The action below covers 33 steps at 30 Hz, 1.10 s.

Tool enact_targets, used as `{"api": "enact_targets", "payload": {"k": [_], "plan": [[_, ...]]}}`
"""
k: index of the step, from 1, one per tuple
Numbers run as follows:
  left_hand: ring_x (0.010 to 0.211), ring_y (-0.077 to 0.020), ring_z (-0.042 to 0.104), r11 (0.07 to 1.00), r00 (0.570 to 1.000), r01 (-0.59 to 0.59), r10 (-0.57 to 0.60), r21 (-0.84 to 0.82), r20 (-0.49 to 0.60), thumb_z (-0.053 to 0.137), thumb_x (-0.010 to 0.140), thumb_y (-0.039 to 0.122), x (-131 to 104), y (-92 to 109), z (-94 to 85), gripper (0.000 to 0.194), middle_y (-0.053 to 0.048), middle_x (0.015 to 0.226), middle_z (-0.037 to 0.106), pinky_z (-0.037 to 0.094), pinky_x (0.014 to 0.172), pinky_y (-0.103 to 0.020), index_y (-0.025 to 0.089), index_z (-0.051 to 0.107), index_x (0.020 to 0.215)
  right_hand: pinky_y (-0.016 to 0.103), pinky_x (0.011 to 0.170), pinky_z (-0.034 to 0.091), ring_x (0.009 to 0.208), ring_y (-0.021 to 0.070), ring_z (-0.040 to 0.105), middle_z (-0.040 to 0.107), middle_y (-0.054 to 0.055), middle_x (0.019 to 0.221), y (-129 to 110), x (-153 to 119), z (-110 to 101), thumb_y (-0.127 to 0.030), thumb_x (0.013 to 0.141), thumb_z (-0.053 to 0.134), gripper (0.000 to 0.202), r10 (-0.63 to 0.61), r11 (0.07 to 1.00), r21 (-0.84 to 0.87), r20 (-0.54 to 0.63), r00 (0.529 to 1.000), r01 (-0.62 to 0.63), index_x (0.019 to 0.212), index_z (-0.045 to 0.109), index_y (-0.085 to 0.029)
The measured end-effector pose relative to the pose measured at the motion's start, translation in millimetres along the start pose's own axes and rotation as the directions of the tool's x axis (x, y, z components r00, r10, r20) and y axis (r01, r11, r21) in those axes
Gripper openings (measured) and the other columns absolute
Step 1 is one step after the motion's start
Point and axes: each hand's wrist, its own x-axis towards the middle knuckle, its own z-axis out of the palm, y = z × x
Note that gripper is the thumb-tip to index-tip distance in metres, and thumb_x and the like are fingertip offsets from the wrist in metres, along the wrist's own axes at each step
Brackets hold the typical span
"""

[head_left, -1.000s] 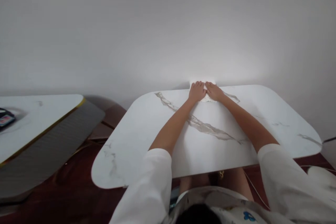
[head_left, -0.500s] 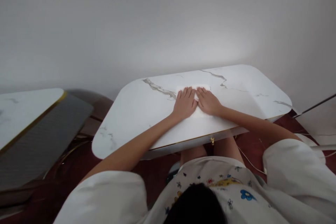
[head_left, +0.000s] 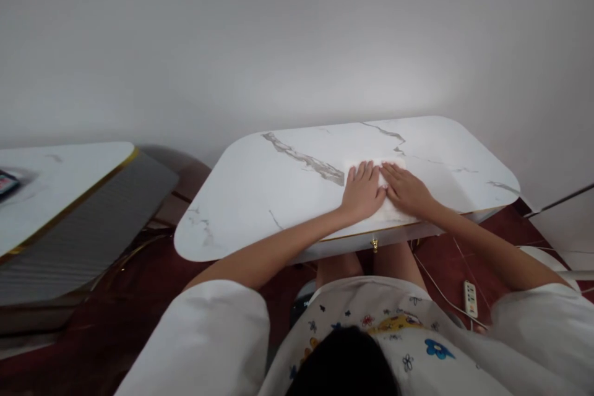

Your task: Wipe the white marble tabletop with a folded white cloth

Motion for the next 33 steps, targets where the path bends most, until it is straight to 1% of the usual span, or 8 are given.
{"api": "enact_targets", "payload": {"k": [3, 7, 14, 19, 23, 26, 30, 33], "plan": [[0.146, -0.0312, 0.026, 1.0, 1.0, 0.006, -0.006, 0.0, -0.014, 0.036, 0.095, 0.03, 39.0, -1.2, 5.9, 0.055, -0.017, 0.155, 0.035, 0.018, 0.12, -0.048, 0.006, 0.039, 0.145, 0.049, 0.115, 0.031, 0.144, 0.0273, 0.032, 0.038, 0.011, 0.155, 32.3, 26.2, 4.7, -0.028, 0.095, 0.031, 0.057, 0.009, 1.0, -0.029, 0.014, 1.0, -0.009, 0.15, 0.036, -0.014], [0.143, -0.0312, 0.03, 1.0, 0.998, 0.011, -0.01, 0.015, -0.064, 0.035, 0.095, 0.028, 83.5, -24.2, 13.1, 0.053, -0.017, 0.153, 0.039, 0.02, 0.118, -0.049, 0.006, 0.041, 0.142, 0.049, 0.115, 0.03, 0.143, 0.029, 0.033, 0.038, 0.015, 0.154, 61.0, 76.5, 18.2, -0.027, 0.094, 0.03, 0.058, -0.037, 0.998, -0.042, 0.033, 0.999, 0.038, 0.148, 0.038, -0.007], [0.14, -0.0313, 0.033, 0.996, 0.989, 0.047, -0.036, 0.076, -0.14, 0.031, 0.094, 0.026, 144.9, -89.1, 26.7, 0.052, -0.018, 0.15, 0.041, 0.022, 0.115, -0.049, 0.007, 0.043, 0.141, 0.046, 0.116, 0.029, 0.142, 0.0293, 0.035, 0.039, 0.018, 0.153, 79.5, 170.9, 48.3, -0.024, 0.095, 0.03, 0.056, -0.065, 0.996, -0.061, 0.017, 0.998, 0.066, 0.146, 0.04, -0.002], [0.137, -0.0312, 0.036, 0.993, 0.987, 0.031, -0.013, 0.116, -0.159, 0.029, 0.094, 0.025, 188.8, -106.1, 34.2, 0.051, -0.019, 0.147, 0.045, 0.023, 0.114, -0.05, 0.008, 0.044, 0.14, 0.04, 0.117, 0.029, 0.141, 0.0265, 0.036, 0.04, 0.017, 0.152, 97.0, 204.4, 49.8, -0.019, 0.094, 0.029, 0.056, -0.002, 0.997, -0.083, 0.011, 1.0, 0.003, 0.145, 0.04, 0.0], [0.136, -0.0295, 0.038, 0.994, 0.988, -0.037, 0.051, 0.101, -0.143, 0.03, 0.094, 0.024, 213.8, -87.4, 39.4, 0.05, -0.017, 0.146, 0.047, 0.024, 0.114, -0.048, 0.01, 0.045, 0.139, 0.037, 0.119, 0.025, 0.142, 0.0258, 0.035, 0.039, 0.018, 0.152, 120.8, 194.4, 39.0, -0.018, 0.093, 0.03, 0.056, 0.084, 0.991, -0.104, 0.028, 0.996, -0.081, 0.145, 0.039, 0.002], [0.139, -0.0292, 0.035, 0.994, 0.985, -0.079, 0.09, 0.078, -0.145, 0.03, 0.095, 0.025, 212.5, -61.4, 43.6, 0.05, -0.015, 0.149, 0.044, 0.023, 0.115, -0.047, 0.011, 0.044, 0.141, 0.039, 0.119, 0.024, 0.144, 0.0257, 0.032, 0.036, 0.018, 0.154, 134.6, 168.6, 31.2, -0.02, 0.094, 0.03, 0.057, 0.131, 0.985, -0.116, 0.038, 0.991, -0.126, 0.147, 0.037, 0.002], [0.142, -0.0302, 0.032, 0.995, 0.985, -0.094, 0.099, 0.039, -0.138, 0.029, 0.095, 0.026, 180.2, -29.7, 43.0, 0.052, -0.017, 0.152, 0.041, 0.021, 0.116, -0.049, 0.009, 0.042, 0.143, 0.043, 0.119, 0.025, 0.145, 0.0273, 0.029, 0.035, 0.016, 0.155, 132.0, 123.9, 23.8, -0.028, 0.097, 0.027, 0.058, 0.131, 0.988, -0.091, 0.043, 0.99, -0.127, 0.148, 0.036, -0.001], [0.143, -0.0322, 0.03, 0.995, 0.988, -0.097, 0.098, 0.014, -0.118, 0.028, 0.096, 0.027, 139.6, -16.0, 35.6, 0.054, -0.019, 0.153, 0.038, 0.019, 0.117, -0.05, 0.005, 0.041, 0.143, 0.045, 0.118, 0.026, 0.145, 0.0271, 0.029, 0.034, 0.013, 0.156, 109.8, 90.4, 19.1, -0.035, 0.099, 0.024, 0.059, 0.105, 0.992, -0.068, 0.043, 0.994, -0.102, 0.149, 0.035, -0.006]]}}
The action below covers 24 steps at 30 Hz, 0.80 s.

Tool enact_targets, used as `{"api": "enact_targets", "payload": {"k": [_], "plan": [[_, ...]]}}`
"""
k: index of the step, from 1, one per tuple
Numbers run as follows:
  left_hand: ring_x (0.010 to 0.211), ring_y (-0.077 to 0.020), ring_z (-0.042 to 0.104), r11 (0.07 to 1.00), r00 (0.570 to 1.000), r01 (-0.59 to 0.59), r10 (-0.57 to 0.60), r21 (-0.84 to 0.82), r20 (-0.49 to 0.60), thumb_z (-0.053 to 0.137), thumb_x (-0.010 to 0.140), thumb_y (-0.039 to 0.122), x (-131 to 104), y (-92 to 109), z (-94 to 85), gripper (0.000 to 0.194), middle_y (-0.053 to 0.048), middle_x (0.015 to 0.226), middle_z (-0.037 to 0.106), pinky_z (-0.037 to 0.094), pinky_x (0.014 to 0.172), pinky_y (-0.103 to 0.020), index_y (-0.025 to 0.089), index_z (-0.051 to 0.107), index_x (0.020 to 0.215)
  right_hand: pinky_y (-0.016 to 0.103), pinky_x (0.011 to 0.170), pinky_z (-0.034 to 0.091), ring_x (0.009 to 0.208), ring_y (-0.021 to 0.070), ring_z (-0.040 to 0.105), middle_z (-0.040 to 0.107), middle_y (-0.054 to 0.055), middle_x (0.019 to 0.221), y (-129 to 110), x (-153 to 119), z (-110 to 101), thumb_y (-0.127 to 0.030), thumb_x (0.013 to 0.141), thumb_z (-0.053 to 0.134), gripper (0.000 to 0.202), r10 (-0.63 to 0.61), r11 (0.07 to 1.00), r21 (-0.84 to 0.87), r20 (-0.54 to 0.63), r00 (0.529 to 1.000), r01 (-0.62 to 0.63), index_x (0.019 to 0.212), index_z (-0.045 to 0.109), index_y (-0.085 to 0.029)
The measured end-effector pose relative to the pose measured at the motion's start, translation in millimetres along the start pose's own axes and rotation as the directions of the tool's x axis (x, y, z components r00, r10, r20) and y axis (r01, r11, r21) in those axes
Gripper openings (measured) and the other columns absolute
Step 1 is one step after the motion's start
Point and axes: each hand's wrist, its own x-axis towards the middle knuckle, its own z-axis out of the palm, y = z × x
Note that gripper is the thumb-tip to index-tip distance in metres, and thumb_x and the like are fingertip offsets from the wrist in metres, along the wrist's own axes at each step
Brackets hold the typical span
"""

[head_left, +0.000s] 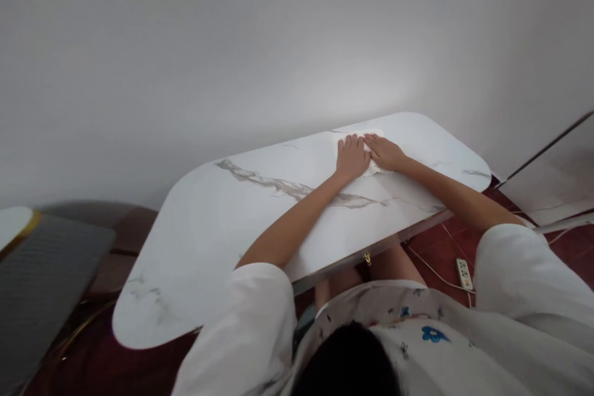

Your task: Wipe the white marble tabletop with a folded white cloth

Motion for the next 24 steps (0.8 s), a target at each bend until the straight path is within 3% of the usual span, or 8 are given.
{"api": "enact_targets", "payload": {"k": [7, 12, 15, 19, 24], "plan": [[0.145, -0.0317, 0.027, 0.999, 0.996, 0.037, -0.033, -0.041, 0.086, 0.034, 0.096, 0.034, -100.3, 25.0, -32.9, 0.056, -0.014, 0.156, 0.035, 0.018, 0.119, -0.051, 0.012, 0.037, 0.147, 0.048, 0.118, 0.027, 0.146, 0.0268, 0.027, 0.032, 0.011, 0.157, -69.5, -86.7, -17.6, -0.032, 0.097, 0.03, 0.059, -0.084, 0.996, 0.033, -0.007, 0.996, 0.084, 0.152, 0.032, -0.011], [0.147, -0.0291, 0.025, 0.99, 0.988, 0.066, -0.048, -0.125, 0.144, 0.042, 0.093, 0.037, -133.4, 57.2, -42.2, 0.057, -0.009, 0.157, 0.034, 0.019, 0.12, -0.05, 0.02, 0.036, 0.147, 0.048, 0.118, 0.027, 0.147, 0.0242, 0.024, 0.03, 0.006, 0.159, -75.9, -140.1, -37.7, -0.03, 0.095, 0.032, 0.059, -0.115, 0.991, 0.069, 0.001, 0.993, 0.115, 0.153, 0.03, -0.017], [0.147, -0.0297, 0.024, 0.987, 0.984, 0.077, -0.052, -0.144, 0.17, 0.041, 0.093, 0.034, -127.2, 83.8, -39.1, 0.057, -0.01, 0.158, 0.032, 0.02, 0.12, -0.051, 0.017, 0.036, 0.147, 0.047, 0.118, 0.029, 0.146, 0.023, 0.026, 0.03, 0.004, 0.159, -52.6, -159.1, -45.2, -0.028, 0.094, 0.034, 0.06, -0.121, 0.99, 0.08, 0.012, 0.993, 0.119, 0.153, 0.029, -0.018], [0.147, -0.0279, 0.025, 0.981, 0.989, 0.065, -0.039, -0.183, 0.145, 0.032, 0.095, 0.03, -95.4, 110.7, -25.1, 0.055, -0.011, 0.157, 0.033, 0.019, 0.121, -0.049, 0.012, 0.035, 0.147, 0.048, 0.119, 0.03, 0.145, 0.0232, 0.03, 0.033, 0.003, 0.157, -6.8, -161.7, -44.8, -0.032, 0.095, 0.034, 0.059, -0.072, 0.993, 0.092, -0.012, 0.997, 0.073, 0.153, 0.031, -0.02], [0.144, -0.0258, 0.03, 0.976, 0.998, 0.046, -0.035, -0.213, 0.056, 0.027, 0.096, 0.024, -42.1, 107.9, -7.8, 0.052, -0.013, 0.153, 0.04, 0.02, 0.12, -0.046, 0.007, 0.042, 0.142, 0.044, 0.121, 0.027, 0.145, 0.0224, 0.03, 0.035, 0.001, 0.157, 32.2, -124.0, -40.9, -0.032, 0.095, 0.033, 0.058, 0.002, 0.997, 0.08, 0.0, 1.0, -0.002, 0.152, 0.035, -0.021]]}}
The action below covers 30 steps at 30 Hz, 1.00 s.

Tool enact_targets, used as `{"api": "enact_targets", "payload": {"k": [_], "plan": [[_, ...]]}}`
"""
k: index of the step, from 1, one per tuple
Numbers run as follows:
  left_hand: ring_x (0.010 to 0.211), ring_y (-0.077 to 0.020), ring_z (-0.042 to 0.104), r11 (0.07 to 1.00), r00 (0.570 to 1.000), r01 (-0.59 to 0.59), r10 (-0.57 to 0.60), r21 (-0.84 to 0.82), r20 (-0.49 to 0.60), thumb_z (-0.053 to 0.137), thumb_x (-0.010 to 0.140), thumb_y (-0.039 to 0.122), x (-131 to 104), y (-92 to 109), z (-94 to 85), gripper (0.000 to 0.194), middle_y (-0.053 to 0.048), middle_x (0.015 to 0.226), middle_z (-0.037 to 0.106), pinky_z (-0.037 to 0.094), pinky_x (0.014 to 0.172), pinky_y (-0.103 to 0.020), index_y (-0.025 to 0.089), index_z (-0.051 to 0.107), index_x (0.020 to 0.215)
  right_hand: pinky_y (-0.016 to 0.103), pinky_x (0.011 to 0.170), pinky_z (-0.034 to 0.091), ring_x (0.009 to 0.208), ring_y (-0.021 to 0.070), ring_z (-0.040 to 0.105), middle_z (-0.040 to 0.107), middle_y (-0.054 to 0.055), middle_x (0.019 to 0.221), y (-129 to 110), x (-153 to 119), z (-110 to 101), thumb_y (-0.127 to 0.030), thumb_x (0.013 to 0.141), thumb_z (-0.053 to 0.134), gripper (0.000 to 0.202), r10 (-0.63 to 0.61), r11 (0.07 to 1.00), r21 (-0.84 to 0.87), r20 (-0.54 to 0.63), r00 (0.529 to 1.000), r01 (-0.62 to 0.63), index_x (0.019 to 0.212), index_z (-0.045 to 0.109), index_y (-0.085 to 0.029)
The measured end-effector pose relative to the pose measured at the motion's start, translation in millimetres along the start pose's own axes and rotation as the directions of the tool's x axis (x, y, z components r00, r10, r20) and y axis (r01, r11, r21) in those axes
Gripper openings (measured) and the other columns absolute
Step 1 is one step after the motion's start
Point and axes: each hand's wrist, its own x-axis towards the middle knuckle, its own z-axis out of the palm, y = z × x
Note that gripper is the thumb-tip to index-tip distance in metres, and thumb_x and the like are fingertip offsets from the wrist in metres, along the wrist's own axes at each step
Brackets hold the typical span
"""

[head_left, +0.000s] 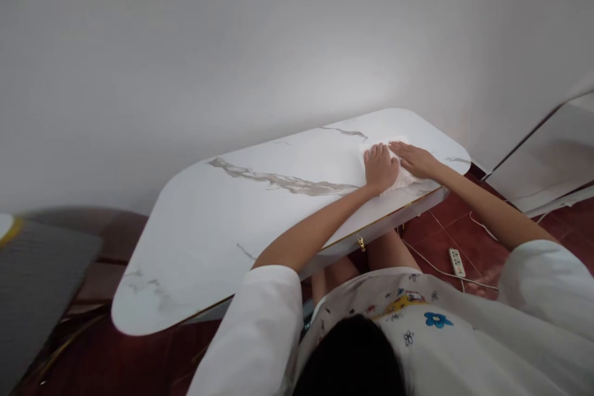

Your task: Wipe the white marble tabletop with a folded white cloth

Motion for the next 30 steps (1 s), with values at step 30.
{"api": "enact_targets", "payload": {"k": [30], "plan": [[0.14, -0.0281, 0.034, 0.981, 0.993, -0.083, 0.097, 0.176, -0.073, 0.03, 0.095, 0.026, 136.7, -50.7, 28.8, 0.053, -0.016, 0.151, 0.042, 0.022, 0.117, -0.046, 0.005, 0.043, 0.142, 0.043, 0.122, 0.022, 0.146, 0.0241, 0.027, 0.031, 0.009, 0.157, 90.9, 118.3, 21.6, -0.039, 0.097, 0.025, 0.062, 0.075, 0.996, -0.055, 0.007, 0.997, -0.074, 0.15, 0.036, -0.009]]}}
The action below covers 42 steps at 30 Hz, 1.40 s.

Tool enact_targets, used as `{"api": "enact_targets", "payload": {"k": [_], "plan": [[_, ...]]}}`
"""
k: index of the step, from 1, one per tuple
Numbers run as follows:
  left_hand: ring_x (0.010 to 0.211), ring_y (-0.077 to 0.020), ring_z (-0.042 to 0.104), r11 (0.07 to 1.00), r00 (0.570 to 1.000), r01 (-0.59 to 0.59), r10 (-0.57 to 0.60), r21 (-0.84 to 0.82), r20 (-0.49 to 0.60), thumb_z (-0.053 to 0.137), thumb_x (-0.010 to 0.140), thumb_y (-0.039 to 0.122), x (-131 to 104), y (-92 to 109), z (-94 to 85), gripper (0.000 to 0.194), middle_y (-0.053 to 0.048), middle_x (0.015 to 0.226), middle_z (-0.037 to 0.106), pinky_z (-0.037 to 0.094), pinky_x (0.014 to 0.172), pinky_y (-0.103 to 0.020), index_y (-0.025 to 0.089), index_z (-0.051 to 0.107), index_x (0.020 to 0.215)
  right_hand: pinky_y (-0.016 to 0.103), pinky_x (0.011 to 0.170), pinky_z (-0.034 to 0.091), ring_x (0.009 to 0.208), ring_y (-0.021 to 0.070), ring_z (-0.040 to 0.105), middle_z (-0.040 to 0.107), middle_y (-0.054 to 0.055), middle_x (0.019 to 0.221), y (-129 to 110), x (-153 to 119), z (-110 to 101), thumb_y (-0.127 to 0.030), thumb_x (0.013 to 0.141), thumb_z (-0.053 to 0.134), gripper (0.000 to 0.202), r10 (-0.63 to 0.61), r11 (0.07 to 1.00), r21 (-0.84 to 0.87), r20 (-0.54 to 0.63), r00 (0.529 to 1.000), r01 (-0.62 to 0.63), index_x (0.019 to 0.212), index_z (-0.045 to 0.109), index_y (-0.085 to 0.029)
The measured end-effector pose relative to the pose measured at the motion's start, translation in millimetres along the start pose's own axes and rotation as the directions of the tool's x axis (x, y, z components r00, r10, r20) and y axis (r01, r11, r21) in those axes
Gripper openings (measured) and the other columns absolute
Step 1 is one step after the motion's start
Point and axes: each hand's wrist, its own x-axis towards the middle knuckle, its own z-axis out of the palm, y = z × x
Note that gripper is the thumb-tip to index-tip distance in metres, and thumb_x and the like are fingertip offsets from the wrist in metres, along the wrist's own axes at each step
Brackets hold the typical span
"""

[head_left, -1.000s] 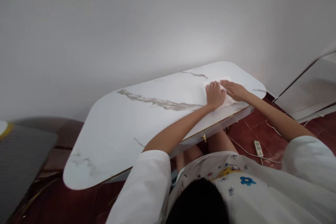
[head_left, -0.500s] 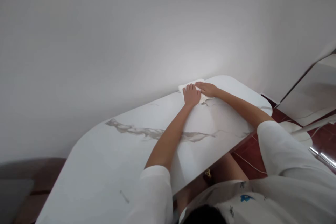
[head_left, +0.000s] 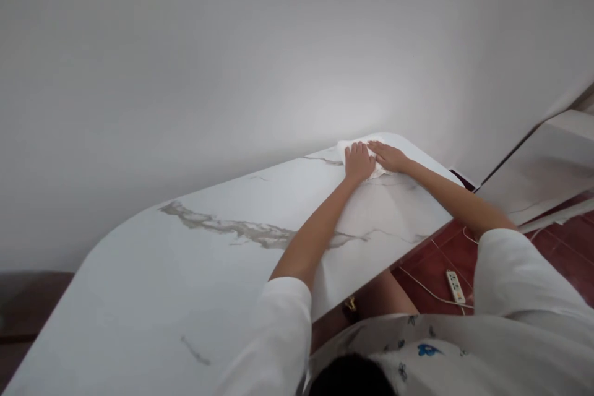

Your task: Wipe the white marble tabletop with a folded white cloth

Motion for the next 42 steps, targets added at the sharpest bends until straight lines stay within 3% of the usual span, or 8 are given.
{"api": "enact_targets", "payload": {"k": [7, 14, 17, 21, 25, 28, 39, 42], "plan": [[0.143, -0.0284, 0.032, 0.998, 0.999, -0.035, 0.036, -0.048, 0.034, 0.03, 0.095, 0.027, -70.0, 43.7, -25.4, 0.055, -0.015, 0.153, 0.04, 0.02, 0.119, -0.047, 0.003, 0.041, 0.144, 0.047, 0.12, 0.026, 0.146, 0.0231, 0.027, 0.032, 0.003, 0.158, -36.2, -87.6, -16.2, -0.037, 0.098, 0.026, 0.058, -0.025, 1.0, -0.016, -0.037, 0.999, 0.024, 0.153, 0.031, -0.02], [0.147, -0.0259, 0.025, 0.986, 0.991, 0.068, -0.049, -0.154, 0.121, 0.035, 0.093, 0.03, -138.7, 95.7, -52.2, 0.058, -0.013, 0.156, 0.035, 0.016, 0.122, -0.044, 0.006, 0.038, 0.146, 0.049, 0.119, 0.029, 0.146, 0.0226, 0.025, 0.029, 0.002, 0.159, -66.5, -171.3, -42.8, -0.031, 0.098, 0.03, 0.058, -0.112, 0.994, 0.006, -0.005, 0.994, 0.112, 0.155, 0.025, -0.024], [0.148, -0.0251, 0.022, 0.976, 0.985, 0.068, -0.032, -0.208, 0.169, 0.036, 0.092, 0.03, -146.7, 118.2, -57.3, 0.06, -0.012, 0.158, 0.031, 0.014, 0.122, -0.044, 0.006, 0.036, 0.147, 0.05, 0.118, 0.03, 0.146, 0.0237, 0.027, 0.029, 0.002, 0.159, -59.4, -198.2, -54.3, -0.034, 0.099, 0.029, 0.057, -0.113, 0.994, 0.004, 0.007, 0.994, 0.113, 0.154, 0.026, -0.026], [0.149, -0.0251, 0.021, 0.967, 0.984, 0.025, 0.02, -0.254, 0.175, 0.034, 0.093, 0.029, -130.0, 142.4, -51.2, 0.06, -0.013, 0.158, 0.031, 0.014, 0.123, -0.043, 0.004, 0.035, 0.148, 0.051, 0.118, 0.03, 0.145, 0.0227, 0.029, 0.033, -0.001, 0.157, -30.7, -211.7, -62.6, -0.035, 0.098, 0.028, 0.056, -0.058, 0.998, -0.014, -0.002, 0.998, 0.057, 0.154, 0.027, -0.029], [0.148, -0.0261, 0.024, 0.965, 0.993, 0.021, 0.009, -0.261, 0.114, 0.03, 0.095, 0.028, -95.3, 150.4, -33.4, 0.057, -0.015, 0.156, 0.036, 0.017, 0.122, -0.043, 0.003, 0.039, 0.145, 0.048, 0.119, 0.029, 0.144, 0.022, 0.03, 0.034, -0.001, 0.156, -0.7, -194.3, -60.9, -0.037, 0.098, 0.026, 0.055, 0.026, 0.999, -0.031, 0.002, 1.0, -0.026, 0.152, 0.032, -0.028], [0.146, -0.0266, 0.027, 0.964, 0.998, 0.038, -0.022, -0.265, 0.065, 0.032, 0.094, 0.027, -67.7, 139.3, -19.9, 0.055, -0.015, 0.154, 0.039, 0.019, 0.121, -0.044, 0.003, 0.042, 0.143, 0.048, 0.119, 0.028, 0.144, 0.0225, 0.029, 0.034, 0.001, 0.157, 15.0, -164.5, -54.2, -0.038, 0.098, 0.025, 0.056, 0.046, 0.998, -0.039, 0.004, 0.999, -0.046, 0.151, 0.035, -0.025], [0.142, -0.027, 0.032, 0.985, 0.996, 0.081, -0.084, -0.15, -0.011, 0.038, 0.094, 0.03, 22.2, 20.7, 8.5, 0.049, -0.014, 0.15, 0.044, 0.021, 0.118, -0.046, 0.01, 0.05, 0.137, 0.046, 0.119, 0.028, 0.145, 0.0239, 0.029, 0.035, 0.005, 0.157, 33.7, -1.1, -12.9, -0.043, 0.099, 0.022, 0.058, -0.045, 0.999, -0.022, 0.013, 0.999, 0.045, 0.15, 0.037, -0.019], [0.141, -0.0278, 0.032, 0.991, 0.996, 0.079, -0.083, -0.108, -0.038, 0.038, 0.093, 0.029, 47.0, -3.0, 16.1, 0.049, -0.015, 0.149, 0.045, 0.021, 0.117, -0.047, 0.008, 0.05, 0.136, 0.045, 0.119, 0.029, 0.144, 0.0236, 0.031, 0.036, 0.005, 0.156, 42.2, 36.8, -4.5, -0.042, 0.099, 0.022, 0.058, -0.06, 0.998, -0.018, 0.008, 0.998, 0.06, 0.15, 0.038, -0.019]]}}
